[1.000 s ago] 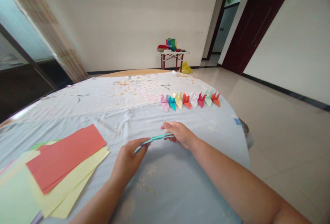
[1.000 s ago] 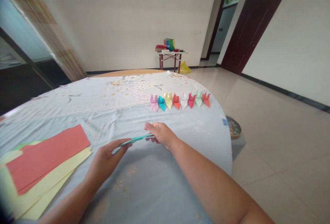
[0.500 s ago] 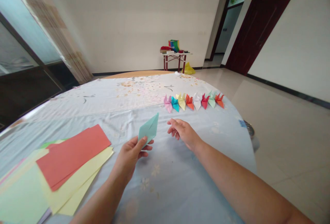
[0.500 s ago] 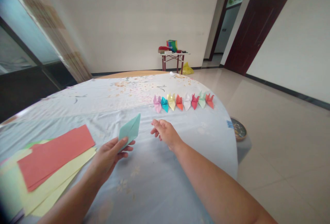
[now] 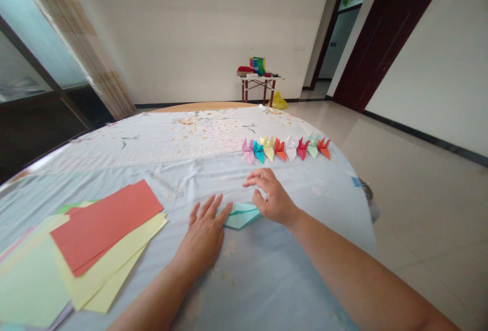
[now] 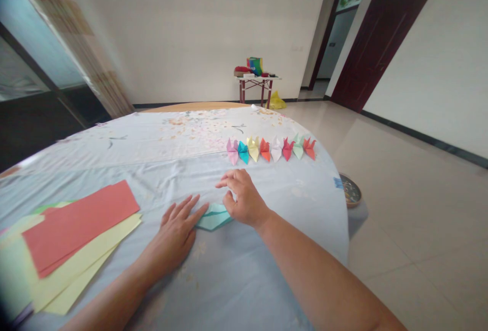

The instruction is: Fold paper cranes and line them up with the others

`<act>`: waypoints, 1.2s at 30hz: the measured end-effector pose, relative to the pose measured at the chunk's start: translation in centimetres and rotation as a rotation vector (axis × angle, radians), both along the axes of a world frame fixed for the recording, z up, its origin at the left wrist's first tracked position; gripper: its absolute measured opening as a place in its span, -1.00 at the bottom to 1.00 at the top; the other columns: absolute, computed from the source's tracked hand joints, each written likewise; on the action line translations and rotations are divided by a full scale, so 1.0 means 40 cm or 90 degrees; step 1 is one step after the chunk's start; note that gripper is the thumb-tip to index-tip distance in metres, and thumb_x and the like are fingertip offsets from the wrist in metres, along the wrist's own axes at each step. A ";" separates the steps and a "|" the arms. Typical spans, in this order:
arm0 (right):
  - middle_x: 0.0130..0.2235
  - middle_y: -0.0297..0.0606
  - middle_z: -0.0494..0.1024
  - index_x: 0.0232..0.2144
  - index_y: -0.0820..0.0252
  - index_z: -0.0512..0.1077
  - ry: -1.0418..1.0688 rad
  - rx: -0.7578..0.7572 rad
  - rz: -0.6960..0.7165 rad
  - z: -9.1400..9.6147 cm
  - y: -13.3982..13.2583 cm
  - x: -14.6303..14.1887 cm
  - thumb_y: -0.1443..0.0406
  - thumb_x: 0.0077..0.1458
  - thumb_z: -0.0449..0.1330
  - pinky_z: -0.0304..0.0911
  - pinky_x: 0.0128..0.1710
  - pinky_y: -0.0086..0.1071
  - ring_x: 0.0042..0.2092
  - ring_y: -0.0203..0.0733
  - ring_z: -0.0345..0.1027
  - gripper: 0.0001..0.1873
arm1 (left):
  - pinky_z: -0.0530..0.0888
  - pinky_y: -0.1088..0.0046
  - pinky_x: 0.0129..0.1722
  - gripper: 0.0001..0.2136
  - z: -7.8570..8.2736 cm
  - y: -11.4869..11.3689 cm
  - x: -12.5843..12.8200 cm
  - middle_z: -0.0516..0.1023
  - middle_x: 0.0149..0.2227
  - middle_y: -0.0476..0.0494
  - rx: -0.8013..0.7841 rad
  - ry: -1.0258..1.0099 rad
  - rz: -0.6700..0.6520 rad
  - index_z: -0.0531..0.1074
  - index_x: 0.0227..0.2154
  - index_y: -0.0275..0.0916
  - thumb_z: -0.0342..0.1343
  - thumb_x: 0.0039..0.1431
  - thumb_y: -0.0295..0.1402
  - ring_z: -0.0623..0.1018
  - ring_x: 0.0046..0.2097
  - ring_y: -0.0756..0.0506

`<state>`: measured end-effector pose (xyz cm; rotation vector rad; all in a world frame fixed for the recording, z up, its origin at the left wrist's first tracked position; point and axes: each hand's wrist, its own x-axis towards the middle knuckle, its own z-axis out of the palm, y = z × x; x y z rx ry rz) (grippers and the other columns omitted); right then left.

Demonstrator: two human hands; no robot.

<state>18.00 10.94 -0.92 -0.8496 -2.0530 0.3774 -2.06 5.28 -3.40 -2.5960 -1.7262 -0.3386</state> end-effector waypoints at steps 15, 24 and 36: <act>-0.19 -0.28 0.51 -0.30 0.08 0.49 -0.351 -0.056 0.141 -0.021 0.017 0.014 0.28 0.06 0.16 0.04 -0.10 -0.29 -0.10 -0.18 0.22 -0.86 | 0.27 0.21 -0.12 -0.75 0.051 -0.027 0.026 0.48 -0.12 -0.13 -0.006 -0.019 -0.088 0.39 -0.13 -0.11 -0.09 0.16 -0.37 0.43 -0.12 -0.15; -0.20 -0.23 0.46 -0.20 0.13 0.45 -0.337 -0.076 0.158 -0.027 0.015 0.008 0.16 0.00 0.20 0.10 -0.12 -0.31 -0.13 -0.17 0.23 -0.70 | 0.28 0.25 -0.08 -0.71 0.032 -0.032 0.023 0.47 -0.10 -0.13 0.005 -0.045 -0.085 0.35 -0.06 -0.09 -0.13 0.18 -0.37 0.41 -0.09 -0.13; -0.11 -0.18 0.36 -0.02 0.07 0.32 -0.423 -0.005 0.098 -0.040 0.000 0.011 0.01 0.07 0.04 0.05 -0.12 -0.23 -0.09 -0.10 0.14 -0.53 | 0.12 0.15 0.04 -0.67 0.019 -0.040 0.071 0.44 -0.09 -0.17 0.039 -0.005 0.032 0.33 -0.04 -0.16 -0.13 0.18 -0.23 0.37 -0.04 -0.17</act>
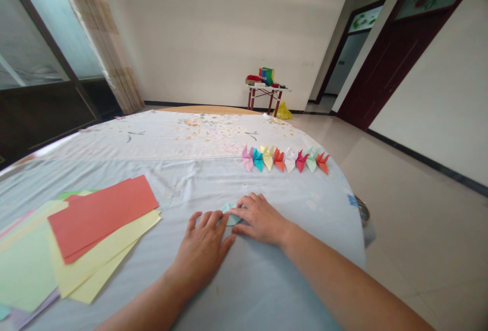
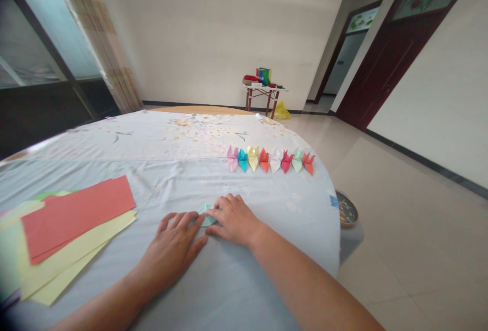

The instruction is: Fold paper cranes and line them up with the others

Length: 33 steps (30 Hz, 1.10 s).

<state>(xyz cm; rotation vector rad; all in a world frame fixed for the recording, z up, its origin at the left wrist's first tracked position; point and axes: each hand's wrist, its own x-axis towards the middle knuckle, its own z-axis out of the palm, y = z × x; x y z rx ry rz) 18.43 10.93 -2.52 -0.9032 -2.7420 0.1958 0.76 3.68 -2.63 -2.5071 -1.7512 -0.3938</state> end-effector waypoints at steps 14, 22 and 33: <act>-0.15 -0.20 0.39 -0.09 0.03 0.39 0.027 0.007 -0.026 -0.004 0.001 0.007 0.00 0.07 0.05 -0.02 -0.16 -0.25 -0.11 -0.12 0.15 -0.58 | 0.09 0.11 0.07 -0.68 0.007 -0.013 0.017 0.44 -0.08 -0.20 0.016 0.051 0.045 0.34 -0.05 -0.21 -0.12 0.18 -0.28 0.38 -0.04 -0.17; -0.16 -0.17 0.38 -0.03 0.11 0.34 0.058 -0.020 -0.046 -0.007 0.000 -0.001 -0.08 0.06 -0.02 0.00 -0.13 -0.25 -0.12 -0.12 0.13 -0.44 | 0.14 0.14 0.02 -0.67 0.008 -0.003 0.018 0.45 -0.13 -0.19 -0.007 0.032 0.043 0.33 -0.05 -0.21 -0.19 0.22 -0.23 0.39 -0.09 -0.17; -0.17 -0.17 0.36 0.04 -0.07 0.27 -0.016 0.041 -0.103 -0.017 -0.008 -0.026 -0.12 0.07 -0.16 -0.06 -0.17 -0.21 -0.14 -0.10 0.10 -0.41 | 0.07 0.10 0.07 -0.64 -0.007 -0.009 0.014 0.44 -0.10 -0.21 0.006 0.044 0.050 0.32 -0.04 -0.22 -0.16 0.20 -0.19 0.38 -0.05 -0.18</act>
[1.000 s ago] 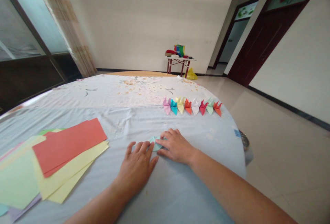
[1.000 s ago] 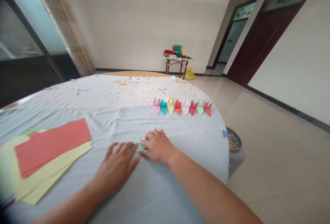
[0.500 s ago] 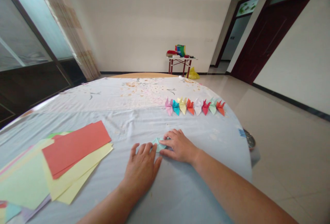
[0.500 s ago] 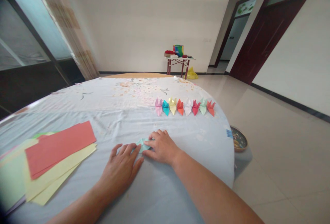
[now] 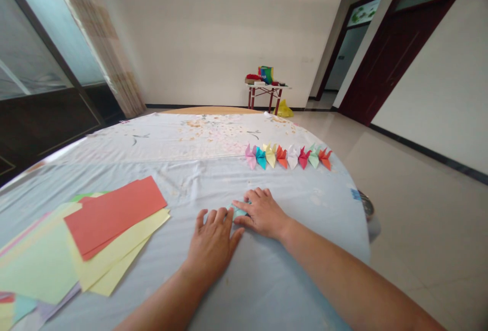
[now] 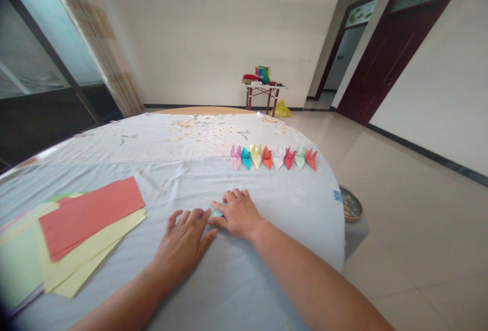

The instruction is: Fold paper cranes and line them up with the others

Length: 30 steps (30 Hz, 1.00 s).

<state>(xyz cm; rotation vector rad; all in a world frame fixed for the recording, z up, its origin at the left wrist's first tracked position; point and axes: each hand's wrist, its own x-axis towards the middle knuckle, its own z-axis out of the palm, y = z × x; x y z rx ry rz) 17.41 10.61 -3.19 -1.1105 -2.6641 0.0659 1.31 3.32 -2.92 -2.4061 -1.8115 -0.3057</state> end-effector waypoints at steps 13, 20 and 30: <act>-0.11 -0.18 0.34 -0.08 0.01 0.38 0.074 0.032 0.045 -0.003 -0.004 0.031 -0.03 0.14 -0.14 -0.06 -0.12 -0.22 -0.08 -0.11 0.07 -0.52 | 0.12 0.15 0.02 -0.67 0.012 0.015 0.013 0.46 -0.14 -0.18 0.005 0.025 0.016 0.33 -0.06 -0.22 -0.20 0.21 -0.25 0.38 -0.09 -0.16; -0.16 -0.21 0.37 -0.09 -0.04 0.38 0.054 0.017 0.069 -0.004 0.002 0.029 0.00 0.16 -0.12 -0.08 -0.16 -0.24 -0.11 -0.14 0.08 -0.57 | 0.13 0.16 -0.03 -0.66 0.022 0.049 0.019 0.43 -0.20 -0.18 0.005 0.059 0.026 0.32 -0.03 -0.16 -0.15 0.14 -0.37 0.38 -0.14 -0.17; -0.11 -0.22 0.35 -0.05 -0.07 0.34 0.036 -0.002 0.063 -0.003 0.001 0.033 0.03 0.14 -0.04 -0.08 -0.17 -0.23 -0.10 -0.13 0.09 -0.62 | 0.14 0.15 -0.02 -0.64 0.051 0.059 0.002 0.46 -0.16 -0.21 0.026 -0.012 0.069 0.27 0.01 -0.26 -0.19 0.20 -0.31 0.39 -0.09 -0.17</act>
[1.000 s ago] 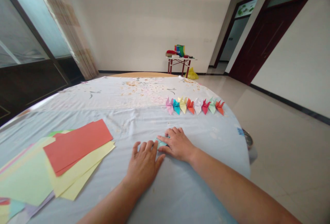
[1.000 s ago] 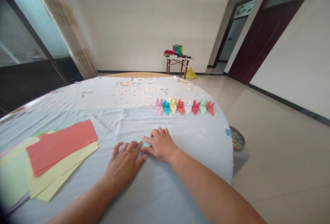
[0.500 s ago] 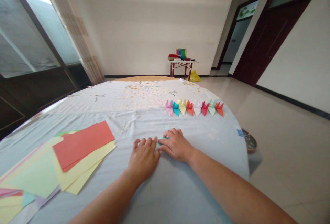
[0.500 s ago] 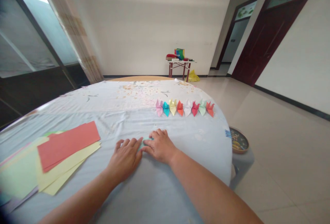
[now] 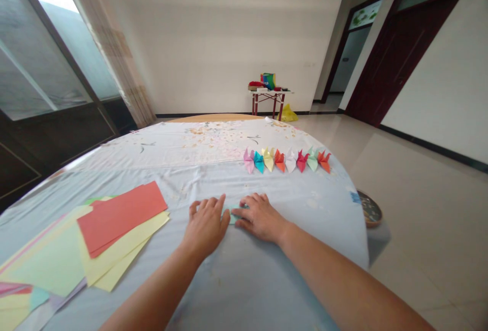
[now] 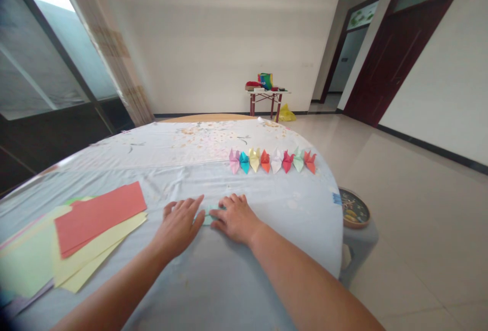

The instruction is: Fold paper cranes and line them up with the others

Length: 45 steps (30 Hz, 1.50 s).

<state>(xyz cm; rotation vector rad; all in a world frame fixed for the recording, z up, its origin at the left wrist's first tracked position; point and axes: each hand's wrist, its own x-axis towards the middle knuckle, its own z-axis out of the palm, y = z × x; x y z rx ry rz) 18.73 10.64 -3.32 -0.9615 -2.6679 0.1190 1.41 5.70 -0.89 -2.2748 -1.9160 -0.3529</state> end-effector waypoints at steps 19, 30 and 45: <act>-0.12 -0.22 0.39 -0.15 0.04 0.41 0.103 -0.033 0.020 0.007 0.004 0.012 0.07 0.03 0.14 -0.03 -0.11 -0.26 -0.07 -0.14 0.15 -0.65 | 0.22 0.27 -0.16 -0.80 -0.030 -0.032 -0.029 0.46 -0.29 -0.06 -0.057 -0.071 -0.132 0.42 -0.26 -0.11 -0.11 0.20 -0.34 0.39 -0.21 -0.11; -0.31 -0.28 0.43 -0.34 0.09 0.50 0.154 -0.136 0.062 -0.010 0.030 0.005 0.15 0.05 0.16 0.04 -0.17 -0.33 -0.19 -0.24 0.22 -0.80 | 0.23 0.28 -0.16 -0.79 -0.036 -0.014 -0.041 0.45 -0.30 -0.07 -0.096 -0.147 -0.136 0.45 -0.27 -0.11 -0.08 0.18 -0.28 0.38 -0.21 -0.11; -0.34 -0.27 0.41 -0.36 0.11 0.50 0.170 -0.164 0.043 -0.013 0.035 -0.001 0.18 0.02 0.19 0.07 -0.18 -0.34 -0.22 -0.24 0.24 -0.84 | 0.23 0.30 -0.19 -0.75 -0.048 -0.001 -0.053 0.44 -0.33 -0.05 -0.116 -0.226 -0.146 0.47 -0.29 -0.07 -0.13 0.20 -0.24 0.39 -0.25 -0.08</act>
